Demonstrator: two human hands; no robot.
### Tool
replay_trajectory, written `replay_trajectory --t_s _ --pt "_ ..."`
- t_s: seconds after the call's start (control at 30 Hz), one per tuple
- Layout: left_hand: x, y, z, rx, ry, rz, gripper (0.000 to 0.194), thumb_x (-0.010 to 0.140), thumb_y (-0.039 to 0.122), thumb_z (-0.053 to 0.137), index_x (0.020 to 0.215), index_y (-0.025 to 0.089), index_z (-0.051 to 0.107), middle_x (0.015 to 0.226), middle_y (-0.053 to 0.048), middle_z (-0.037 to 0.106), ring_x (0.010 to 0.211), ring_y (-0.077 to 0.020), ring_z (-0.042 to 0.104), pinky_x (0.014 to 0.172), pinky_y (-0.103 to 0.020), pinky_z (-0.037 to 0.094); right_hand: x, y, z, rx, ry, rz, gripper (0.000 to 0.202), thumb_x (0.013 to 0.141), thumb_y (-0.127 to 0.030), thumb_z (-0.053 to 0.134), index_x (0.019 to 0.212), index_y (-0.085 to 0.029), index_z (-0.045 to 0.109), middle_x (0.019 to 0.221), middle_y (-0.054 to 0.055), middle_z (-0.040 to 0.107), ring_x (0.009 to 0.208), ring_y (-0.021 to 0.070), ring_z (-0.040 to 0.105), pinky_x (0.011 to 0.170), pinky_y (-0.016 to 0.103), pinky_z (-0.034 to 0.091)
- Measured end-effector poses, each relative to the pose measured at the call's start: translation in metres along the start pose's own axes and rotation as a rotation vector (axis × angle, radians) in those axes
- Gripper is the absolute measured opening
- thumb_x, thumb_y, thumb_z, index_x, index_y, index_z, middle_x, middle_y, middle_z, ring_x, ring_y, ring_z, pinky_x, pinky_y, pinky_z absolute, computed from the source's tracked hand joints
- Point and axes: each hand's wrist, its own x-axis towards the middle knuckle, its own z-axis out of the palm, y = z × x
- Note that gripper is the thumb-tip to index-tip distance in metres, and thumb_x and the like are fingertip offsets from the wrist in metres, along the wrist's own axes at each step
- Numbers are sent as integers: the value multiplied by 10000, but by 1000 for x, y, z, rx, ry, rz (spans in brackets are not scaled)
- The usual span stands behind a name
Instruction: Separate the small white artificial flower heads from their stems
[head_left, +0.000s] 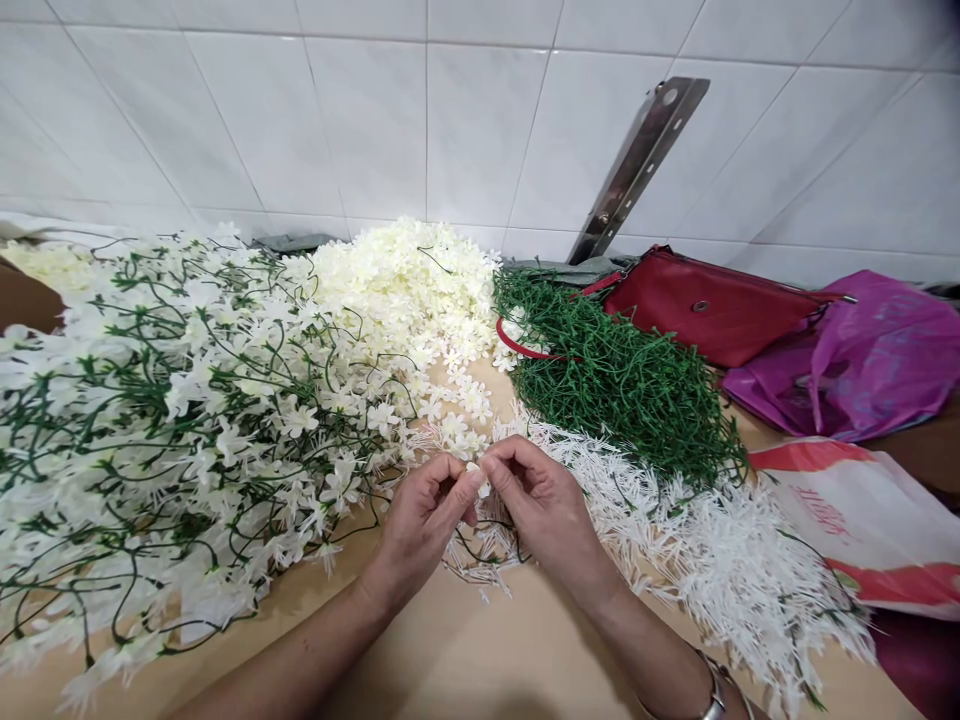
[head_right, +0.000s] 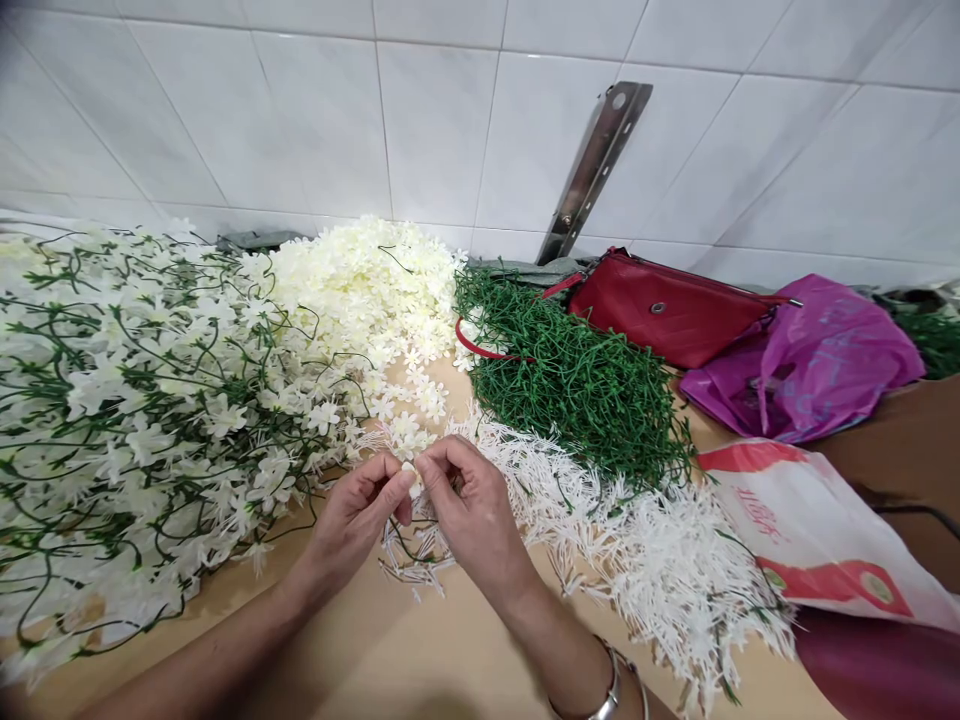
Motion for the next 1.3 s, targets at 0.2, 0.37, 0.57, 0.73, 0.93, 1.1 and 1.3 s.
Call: replay_trajectory --t_s 0.2,0.37,0.57,0.73,0.93,1.1,1.3 --pt "0 -1 0 -85 24 -6 386 932 501 597 704 193 551 633 13 576 613 -134 505 629 -253 396 3 1 -10 -14 80 21 284 932 -456 618 788 -211 627 695 -6 577 654 151 525 614 280 423" --pt "0 -2 -1 -34 27 64 387 956 472 579 693 188 571 660 7 555 650 -138 490 648 -256 384 4 2 -7 143 -82 116 344 860 -539 687 969 -214 663 780 6 646 702 160 596 634 282 482" --pt "1 -1 -2 -71 8 31 411 934 503 595 671 189 565 609 12 547 597 -133 471 606 -256 375 6 2 -7 167 -126 109 301 850 -496 713 845 -206 635 690 -23 589 646 135 551 605 258 460" --pt "0 2 -2 -86 34 96 381 944 450 608 677 180 584 663 -5 580 661 -136 528 660 -256 417 8 1 -12 105 -6 53 231 864 -428 675 815 -215 603 711 -15 590 663 143 547 609 259 455" --pt "1 1 3 -242 74 -17 318 878 441 713 1040 183 623 841 -3 646 693 -127 631 675 -249 502 3 4 -6 31 116 -9 102 850 -308 686 874 -217 647 762 -6 627 721 151 582 679 271 479" --pt "3 -6 3 -257 74 -14 266 872 423 715 899 166 654 749 6 634 666 -114 607 657 -229 493 0 3 -3 -10 54 -23 159 868 -289 677 1007 -219 711 877 34 698 821 179 649 749 302 519" --pt "3 -10 1 -179 67 0 281 891 434 660 809 172 598 675 11 606 620 -118 540 614 -239 451 -1 -8 -3 -163 -15 -84 163 888 -294 653 977 -187 738 859 41 676 757 162 615 706 300 498"
